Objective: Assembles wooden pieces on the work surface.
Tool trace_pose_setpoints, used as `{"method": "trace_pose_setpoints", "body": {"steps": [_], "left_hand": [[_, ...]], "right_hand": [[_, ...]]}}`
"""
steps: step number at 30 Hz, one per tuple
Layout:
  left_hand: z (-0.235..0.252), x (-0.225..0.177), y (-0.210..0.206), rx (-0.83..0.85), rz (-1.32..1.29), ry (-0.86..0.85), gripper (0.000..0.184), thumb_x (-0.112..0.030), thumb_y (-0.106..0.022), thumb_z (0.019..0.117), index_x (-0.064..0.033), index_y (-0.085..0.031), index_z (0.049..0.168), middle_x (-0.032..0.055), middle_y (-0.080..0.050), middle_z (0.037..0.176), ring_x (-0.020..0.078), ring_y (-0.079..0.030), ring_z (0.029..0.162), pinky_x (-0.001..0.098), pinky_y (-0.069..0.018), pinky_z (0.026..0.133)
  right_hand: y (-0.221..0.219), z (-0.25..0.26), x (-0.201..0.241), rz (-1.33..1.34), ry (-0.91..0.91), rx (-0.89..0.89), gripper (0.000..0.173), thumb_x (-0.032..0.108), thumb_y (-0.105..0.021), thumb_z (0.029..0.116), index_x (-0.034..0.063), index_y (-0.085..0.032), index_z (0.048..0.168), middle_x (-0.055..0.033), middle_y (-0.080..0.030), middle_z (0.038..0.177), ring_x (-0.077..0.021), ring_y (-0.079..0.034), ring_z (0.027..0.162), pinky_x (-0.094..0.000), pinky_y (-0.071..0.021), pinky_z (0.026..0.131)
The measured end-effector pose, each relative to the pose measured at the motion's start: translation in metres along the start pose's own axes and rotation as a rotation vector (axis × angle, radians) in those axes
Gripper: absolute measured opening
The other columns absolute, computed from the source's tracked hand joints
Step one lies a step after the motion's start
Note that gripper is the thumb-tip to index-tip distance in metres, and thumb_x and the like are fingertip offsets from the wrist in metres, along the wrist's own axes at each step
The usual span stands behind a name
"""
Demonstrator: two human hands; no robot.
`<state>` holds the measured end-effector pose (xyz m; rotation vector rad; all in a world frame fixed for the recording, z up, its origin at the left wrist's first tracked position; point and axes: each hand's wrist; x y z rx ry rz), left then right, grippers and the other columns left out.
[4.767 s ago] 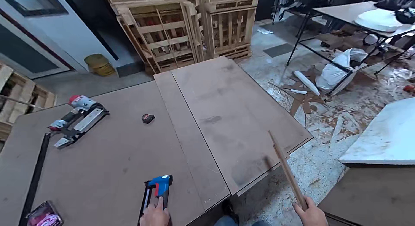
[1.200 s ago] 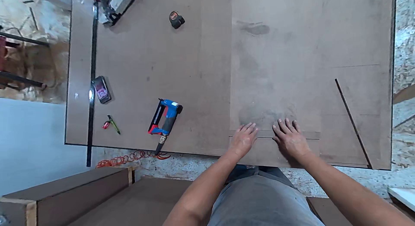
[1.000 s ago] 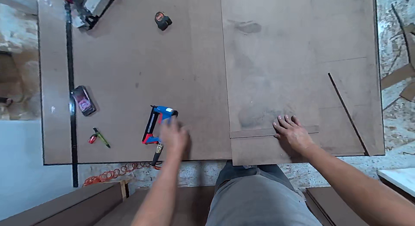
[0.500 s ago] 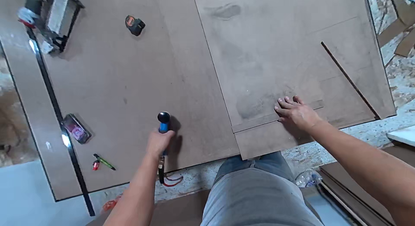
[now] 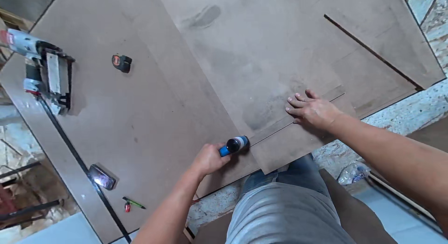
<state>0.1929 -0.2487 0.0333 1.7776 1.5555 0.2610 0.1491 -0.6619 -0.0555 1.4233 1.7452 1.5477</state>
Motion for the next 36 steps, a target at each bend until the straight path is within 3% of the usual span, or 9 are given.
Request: {"method": "trace_pose_setpoints", "body": {"steps": [3, 16, 23, 28, 31, 34, 36], "left_hand": [[0.005, -0.011, 0.005, 0.038, 0.058, 0.040, 0.017, -0.029, -0.074, 0.0909, -0.0150, -0.073, 0.101, 0.0049, -0.071, 0.080, 0.0215, -0.069, 0.075, 0.0520, -0.0571, 0.069], [0.035, -0.080, 0.002, 0.011, 0.076, 0.035, 0.017, -0.031, -0.073, 0.0908, -0.0174, -0.073, 0.102, 0.0039, -0.071, 0.080, 0.0211, -0.070, 0.075, 0.0517, -0.0569, 0.068], [0.052, -0.127, 0.003, -0.001, 0.067, 0.045, 0.017, -0.029, -0.073, 0.0903, -0.0156, -0.073, 0.102, 0.0061, -0.071, 0.080, 0.0230, -0.069, 0.074, 0.0523, -0.0562, 0.067], [0.067, -0.154, 0.006, 0.003, 0.086, 0.049, 0.016, -0.029, -0.073, 0.0898, -0.0159, -0.073, 0.100, 0.0054, -0.069, 0.077, 0.0234, -0.068, 0.072, 0.0524, -0.0554, 0.065], [0.075, -0.165, 0.009, -0.003, 0.098, 0.075, 0.015, -0.030, -0.073, 0.0894, -0.0168, -0.072, 0.096, 0.0046, -0.068, 0.075, 0.0223, -0.067, 0.071, 0.0520, -0.0547, 0.064], [0.079, -0.173, 0.009, 0.003, 0.092, 0.095, 0.016, -0.030, -0.074, 0.0883, -0.0162, -0.072, 0.096, 0.0057, -0.068, 0.076, 0.0240, -0.068, 0.072, 0.0544, -0.0551, 0.065], [0.082, -0.181, 0.008, -0.002, 0.076, 0.089, 0.014, -0.031, -0.073, 0.0898, -0.0179, -0.071, 0.096, 0.0040, -0.068, 0.075, 0.0219, -0.067, 0.070, 0.0528, -0.0544, 0.064]], "right_hand": [[0.000, 0.001, 0.000, 0.011, -0.007, 0.004, 0.045, 0.041, -0.053, 0.1052, 0.0227, -0.061, 0.145, -0.0105, -0.045, 0.161, -0.0366, -0.039, 0.150, -0.0638, -0.0216, 0.124], [0.001, -0.001, -0.005, 0.038, 0.007, -0.005, 0.045, 0.040, -0.054, 0.1050, 0.0224, -0.060, 0.146, -0.0082, -0.046, 0.160, -0.0351, -0.039, 0.150, -0.0614, -0.0189, 0.125], [-0.005, -0.004, -0.013, 0.145, -0.029, -0.101, 0.072, 0.047, -0.065, 0.0985, 0.0146, -0.041, 0.158, -0.0042, -0.053, 0.155, -0.0280, -0.042, 0.149, -0.0564, -0.0149, 0.128], [-0.004, -0.004, -0.025, 0.213, 0.002, -0.151, 0.072, 0.050, -0.069, 0.0945, 0.0161, -0.047, 0.154, -0.0035, -0.062, 0.146, -0.0238, -0.049, 0.144, -0.0536, -0.0162, 0.129], [-0.011, -0.025, -0.068, 0.249, 0.002, -0.280, 0.070, 0.051, -0.073, 0.0906, 0.0191, -0.054, 0.150, -0.0047, -0.054, 0.154, -0.0248, -0.045, 0.147, -0.0579, -0.0196, 0.127], [-0.013, -0.064, -0.126, 0.250, -0.128, -0.316, 0.071, 0.067, -0.059, 0.0927, 0.0265, -0.055, 0.150, -0.0047, -0.040, 0.164, -0.0315, -0.034, 0.153, -0.0674, -0.0192, 0.123], [-0.014, -0.077, -0.145, 0.270, -0.148, -0.292, 0.070, 0.070, -0.053, 0.0947, 0.0297, -0.053, 0.152, -0.0018, -0.036, 0.167, -0.0313, -0.032, 0.154, -0.0672, -0.0202, 0.123]]}}
Point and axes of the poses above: each hand's wrist, its own z-axis towards the middle knuckle, its own y-axis out of the back of the hand, x = y × z
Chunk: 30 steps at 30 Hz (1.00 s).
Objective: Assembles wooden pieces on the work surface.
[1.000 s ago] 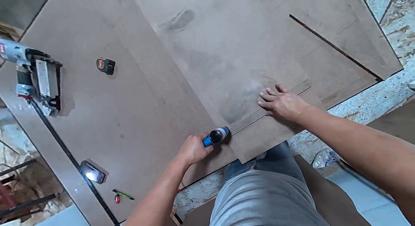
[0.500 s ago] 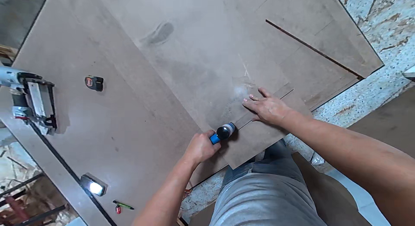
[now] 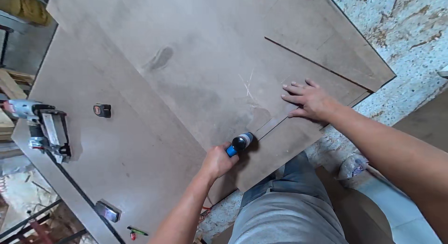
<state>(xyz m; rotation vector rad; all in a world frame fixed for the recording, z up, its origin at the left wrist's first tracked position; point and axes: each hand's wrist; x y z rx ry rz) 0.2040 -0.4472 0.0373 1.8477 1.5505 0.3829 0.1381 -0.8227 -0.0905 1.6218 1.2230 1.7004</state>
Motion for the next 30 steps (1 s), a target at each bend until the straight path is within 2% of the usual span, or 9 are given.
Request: {"method": "trace_pose_setpoints", "body": {"steps": [3, 6, 10, 24, 26, 30], "left_hand": [[0.006, -0.015, 0.001, -0.005, -0.007, -0.014, 0.017, -0.030, -0.072, 0.0906, -0.0203, -0.074, 0.104, 0.0030, -0.070, 0.078, 0.0201, -0.068, 0.071, 0.0517, -0.0559, 0.065], [0.011, -0.028, 0.003, 0.002, -0.002, -0.013, 0.015, -0.030, -0.072, 0.0911, -0.0192, -0.074, 0.101, 0.0034, -0.070, 0.077, 0.0202, -0.068, 0.072, 0.0518, -0.0556, 0.065], [0.017, -0.043, 0.005, 0.006, 0.015, -0.003, 0.014, -0.031, -0.072, 0.0894, -0.0171, -0.070, 0.091, 0.0031, -0.066, 0.072, 0.0205, -0.066, 0.067, 0.0509, -0.0536, 0.061], [0.041, -0.120, 0.009, -0.030, 0.005, 0.025, 0.015, -0.032, -0.072, 0.0904, -0.0177, -0.071, 0.096, 0.0040, -0.068, 0.075, 0.0214, -0.067, 0.070, 0.0512, -0.0544, 0.063], [0.045, -0.129, 0.011, -0.038, 0.003, 0.011, 0.015, -0.032, -0.072, 0.0896, -0.0178, -0.071, 0.095, 0.0036, -0.068, 0.074, 0.0210, -0.067, 0.069, 0.0512, -0.0544, 0.062], [0.053, -0.150, 0.015, -0.037, 0.015, -0.003, 0.014, -0.031, -0.071, 0.0900, -0.0177, -0.071, 0.094, 0.0044, -0.067, 0.073, 0.0225, -0.067, 0.068, 0.0517, -0.0538, 0.060]], "right_hand": [[-0.003, 0.000, -0.005, 0.051, -0.007, -0.018, 0.070, 0.063, -0.059, 0.0950, 0.0255, -0.050, 0.154, -0.0009, -0.037, 0.166, -0.0269, -0.032, 0.155, -0.0628, -0.0173, 0.125], [-0.007, 0.000, -0.006, 0.071, -0.039, -0.008, 0.077, 0.063, -0.060, 0.0948, 0.0226, -0.044, 0.158, 0.0036, -0.036, 0.167, -0.0221, -0.028, 0.156, -0.0607, -0.0117, 0.127], [-0.007, 0.001, -0.012, 0.071, 0.003, -0.041, 0.074, 0.066, -0.062, 0.0921, 0.0249, -0.052, 0.153, 0.0036, -0.044, 0.162, -0.0244, -0.035, 0.153, -0.0640, -0.0135, 0.126], [-0.015, 0.000, -0.021, 0.138, 0.043, -0.128, 0.072, 0.064, -0.067, 0.0895, 0.0240, -0.056, 0.149, 0.0055, -0.048, 0.159, -0.0218, -0.038, 0.152, -0.0611, -0.0132, 0.127], [-0.013, 0.000, -0.020, 0.155, 0.029, -0.135, 0.078, 0.062, -0.071, 0.0874, 0.0225, -0.052, 0.152, 0.0049, -0.051, 0.157, -0.0208, -0.039, 0.151, -0.0589, -0.0133, 0.128], [-0.008, 0.000, -0.019, 0.189, -0.003, -0.104, 0.090, 0.044, -0.082, 0.0846, 0.0191, -0.039, 0.160, 0.0010, -0.051, 0.157, -0.0204, -0.040, 0.150, -0.0556, -0.0094, 0.129]]}}
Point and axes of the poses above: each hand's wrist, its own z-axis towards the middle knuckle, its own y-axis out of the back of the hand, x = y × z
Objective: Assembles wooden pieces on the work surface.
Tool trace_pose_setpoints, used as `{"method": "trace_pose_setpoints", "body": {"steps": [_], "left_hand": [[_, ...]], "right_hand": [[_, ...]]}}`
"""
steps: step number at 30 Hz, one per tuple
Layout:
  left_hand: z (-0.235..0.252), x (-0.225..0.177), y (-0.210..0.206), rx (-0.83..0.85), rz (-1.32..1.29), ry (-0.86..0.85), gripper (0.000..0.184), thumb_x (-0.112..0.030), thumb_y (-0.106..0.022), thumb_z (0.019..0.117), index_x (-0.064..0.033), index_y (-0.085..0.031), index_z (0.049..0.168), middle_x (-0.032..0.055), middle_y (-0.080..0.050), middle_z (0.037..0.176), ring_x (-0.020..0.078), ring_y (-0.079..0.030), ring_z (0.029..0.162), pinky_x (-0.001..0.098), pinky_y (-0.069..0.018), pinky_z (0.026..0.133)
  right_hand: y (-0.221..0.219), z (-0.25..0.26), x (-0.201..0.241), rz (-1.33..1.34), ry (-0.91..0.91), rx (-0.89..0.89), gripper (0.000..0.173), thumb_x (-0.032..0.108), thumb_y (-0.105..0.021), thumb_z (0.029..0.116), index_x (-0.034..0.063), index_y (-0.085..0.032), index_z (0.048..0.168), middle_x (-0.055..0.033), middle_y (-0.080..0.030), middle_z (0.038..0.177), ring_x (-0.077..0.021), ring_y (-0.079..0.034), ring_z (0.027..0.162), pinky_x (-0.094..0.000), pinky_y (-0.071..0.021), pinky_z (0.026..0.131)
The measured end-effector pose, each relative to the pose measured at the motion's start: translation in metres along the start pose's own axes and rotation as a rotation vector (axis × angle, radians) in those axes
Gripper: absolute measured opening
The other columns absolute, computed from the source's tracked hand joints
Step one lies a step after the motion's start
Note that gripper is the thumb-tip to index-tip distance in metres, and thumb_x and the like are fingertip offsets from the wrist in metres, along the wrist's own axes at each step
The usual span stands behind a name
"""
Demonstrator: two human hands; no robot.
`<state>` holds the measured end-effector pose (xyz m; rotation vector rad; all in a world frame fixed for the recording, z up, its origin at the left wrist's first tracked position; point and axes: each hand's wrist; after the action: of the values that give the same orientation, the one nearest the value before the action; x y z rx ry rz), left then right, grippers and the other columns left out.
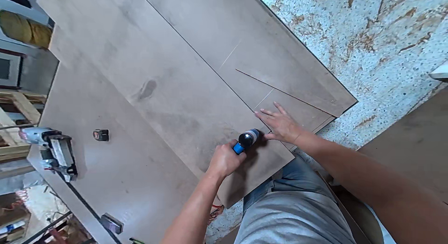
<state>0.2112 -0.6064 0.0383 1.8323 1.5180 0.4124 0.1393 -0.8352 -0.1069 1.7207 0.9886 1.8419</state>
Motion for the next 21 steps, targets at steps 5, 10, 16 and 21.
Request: {"method": "trace_pose_setpoints", "body": {"steps": [5, 10, 16, 21], "left_hand": [[0.005, -0.019, 0.005, 0.017, 0.020, -0.014, 0.014, -0.028, -0.072, 0.0893, -0.0174, -0.072, 0.097, 0.0053, -0.068, 0.075, 0.0230, -0.067, 0.069, 0.0514, -0.0544, 0.061], [0.005, -0.013, 0.009, -0.011, -0.019, 0.003, 0.013, -0.029, -0.073, 0.0894, -0.0170, -0.072, 0.096, 0.0051, -0.067, 0.072, 0.0225, -0.066, 0.066, 0.0512, -0.0538, 0.059], [-0.074, 0.115, -0.005, -0.331, -0.433, 0.313, 0.052, -0.036, -0.075, 0.0927, -0.0117, -0.060, 0.136, 0.0156, -0.073, 0.098, 0.0305, -0.072, 0.083, 0.0597, -0.0593, 0.077], [-0.128, 0.267, -0.060, -0.387, -0.346, 0.579, 0.058, -0.026, -0.068, 0.0972, -0.0051, -0.052, 0.148, 0.0268, -0.067, 0.125, 0.0431, -0.066, 0.115, 0.0648, -0.0508, 0.100]], "right_hand": [[0.000, 0.001, -0.001, 0.003, -0.002, 0.022, 0.096, 0.027, -0.086, 0.0784, 0.0189, -0.038, 0.161, 0.0039, -0.048, 0.159, -0.0190, -0.038, 0.152, -0.0554, -0.0067, 0.130], [0.002, 0.000, 0.000, 0.025, 0.012, 0.009, 0.091, 0.037, -0.084, 0.0818, 0.0180, -0.041, 0.159, 0.0010, -0.051, 0.157, -0.0206, -0.038, 0.151, -0.0552, -0.0074, 0.130], [0.000, -0.009, 0.013, -0.004, -0.057, -0.036, 0.088, 0.056, -0.076, 0.0868, 0.0193, -0.042, 0.159, 0.0008, -0.051, 0.157, -0.0209, -0.036, 0.153, -0.0579, -0.0074, 0.130], [-0.004, -0.019, 0.072, -0.167, -0.420, -0.066, 0.067, 0.048, -0.072, 0.0918, 0.0161, -0.054, 0.148, -0.0092, -0.062, 0.140, -0.0294, -0.058, 0.129, -0.0531, -0.0427, 0.112]]}}
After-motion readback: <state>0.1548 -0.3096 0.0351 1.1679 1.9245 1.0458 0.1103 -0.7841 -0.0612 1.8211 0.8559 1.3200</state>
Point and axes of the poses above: each hand's wrist, its own z-axis towards the middle knuckle, its own y-axis out of the back of the hand, x = y × z
